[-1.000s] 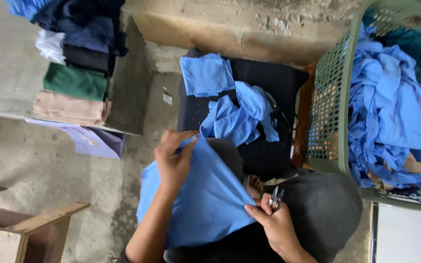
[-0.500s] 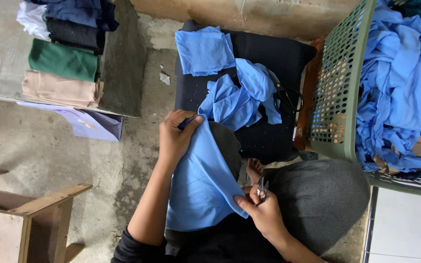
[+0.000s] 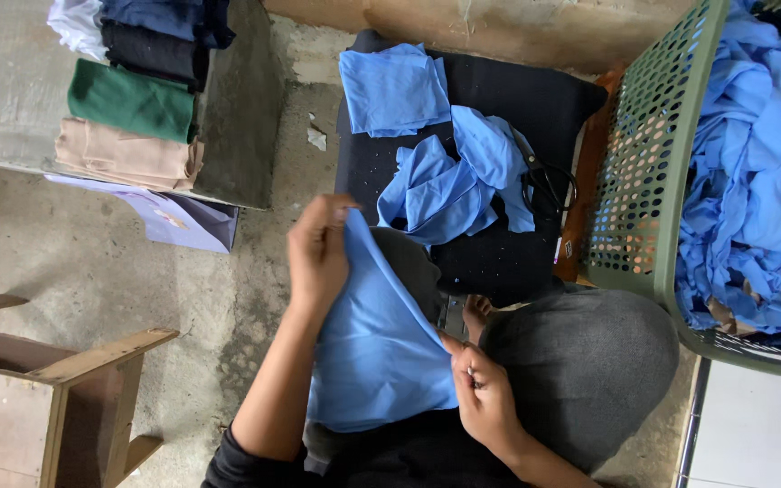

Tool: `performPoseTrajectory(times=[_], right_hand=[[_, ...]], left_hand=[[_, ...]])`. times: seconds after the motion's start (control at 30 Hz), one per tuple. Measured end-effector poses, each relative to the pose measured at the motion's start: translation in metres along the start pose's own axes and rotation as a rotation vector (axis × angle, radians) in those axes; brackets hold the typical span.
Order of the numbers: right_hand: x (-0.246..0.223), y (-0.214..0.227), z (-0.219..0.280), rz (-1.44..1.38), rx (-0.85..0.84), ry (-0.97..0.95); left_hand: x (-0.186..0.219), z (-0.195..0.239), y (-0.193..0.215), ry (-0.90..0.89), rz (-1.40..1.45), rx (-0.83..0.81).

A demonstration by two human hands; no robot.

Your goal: The person sits cross-legged and uses scissors to cut a blue cloth into smaller pieces. They repeatedly fold and trim the fabric, placing the cut pieces onto a pile on their lap.

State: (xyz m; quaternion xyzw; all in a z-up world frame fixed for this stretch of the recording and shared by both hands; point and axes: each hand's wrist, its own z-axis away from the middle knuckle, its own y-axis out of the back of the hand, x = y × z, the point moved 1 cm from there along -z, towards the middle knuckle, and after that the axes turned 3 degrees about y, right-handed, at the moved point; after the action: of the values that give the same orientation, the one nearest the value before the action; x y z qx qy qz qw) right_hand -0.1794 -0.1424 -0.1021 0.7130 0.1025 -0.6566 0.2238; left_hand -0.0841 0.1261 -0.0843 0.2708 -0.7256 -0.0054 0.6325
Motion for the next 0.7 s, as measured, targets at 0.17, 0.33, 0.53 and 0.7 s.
performPoseTrajectory(times=[0.17,0.33,0.53,0.7], right_hand=[[0.010,-0.003,0.005,-0.033,0.064,-0.112],[-0.006,0.010,-0.010,0.078,0.141,-0.299],[-0.027,0.015,-0.035,0.064,0.197,-0.223],[-0.011,-0.001,-0.037,0.219,0.083,-0.232]], left_hand=[[0.010,0.003,0.011,-0.046,-0.268,0.138],[0.056,0.048,0.005,-0.238,-0.391,0.365],[0.037,0.122,-0.006,-0.071,-0.725,-0.089],[0.021,0.144,-0.002,-0.106,-0.658,-0.131]])
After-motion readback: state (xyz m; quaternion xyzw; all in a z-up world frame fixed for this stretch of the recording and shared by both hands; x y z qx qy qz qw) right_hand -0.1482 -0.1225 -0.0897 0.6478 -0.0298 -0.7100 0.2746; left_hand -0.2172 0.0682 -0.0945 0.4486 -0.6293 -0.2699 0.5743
